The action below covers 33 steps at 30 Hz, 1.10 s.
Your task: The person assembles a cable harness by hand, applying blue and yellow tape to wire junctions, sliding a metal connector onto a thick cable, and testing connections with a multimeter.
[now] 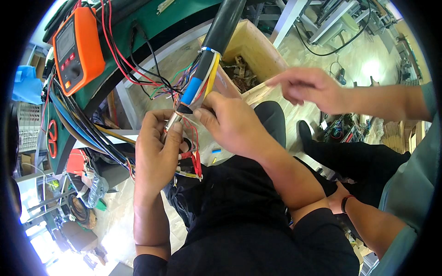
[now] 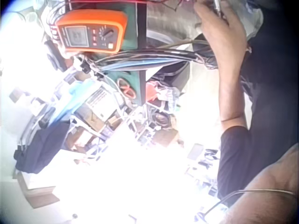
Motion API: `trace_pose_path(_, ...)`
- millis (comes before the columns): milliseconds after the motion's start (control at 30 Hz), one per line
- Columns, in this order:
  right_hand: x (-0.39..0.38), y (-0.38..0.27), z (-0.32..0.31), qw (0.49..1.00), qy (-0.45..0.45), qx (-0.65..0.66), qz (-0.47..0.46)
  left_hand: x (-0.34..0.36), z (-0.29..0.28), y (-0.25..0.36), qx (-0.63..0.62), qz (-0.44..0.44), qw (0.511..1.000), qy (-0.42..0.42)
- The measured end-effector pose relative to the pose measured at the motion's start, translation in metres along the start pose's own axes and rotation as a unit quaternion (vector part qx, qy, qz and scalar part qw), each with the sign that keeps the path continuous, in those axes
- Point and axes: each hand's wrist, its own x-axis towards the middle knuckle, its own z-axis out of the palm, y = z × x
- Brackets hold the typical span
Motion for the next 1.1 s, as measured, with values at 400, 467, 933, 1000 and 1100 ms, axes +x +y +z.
trace_pose_path(400, 0.0, 0.019, 0.018, 0.999, 0.028, 0.018, -0.04, 0.005, -0.003, -0.002, -0.101, -0.058, 0.991, -0.072)
trace_pose_path(467, -0.001, 0.023, 0.02, 0.999, 0.032, 0.01, -0.033, 0.007, -0.002, 0.001, -0.107, -0.07, 0.989, -0.078)
trace_pose_path(933, 0.0, 0.024, 0.019, 0.998, 0.053, 0.005, -0.04, 0.006, 0.0, 0.003, -0.146, -0.093, 0.982, -0.069)
trace_pose_path(1000, 0.0, 0.023, 0.018, 0.998, 0.051, 0.009, -0.038, 0.006, -0.006, -0.005, -0.175, -0.131, 0.972, -0.085)
trace_pose_path(1100, -0.001, 0.019, 0.017, 0.999, 0.045, 0.013, -0.025, 0.007, -0.007, -0.008, -0.183, -0.145, 0.968, -0.088)
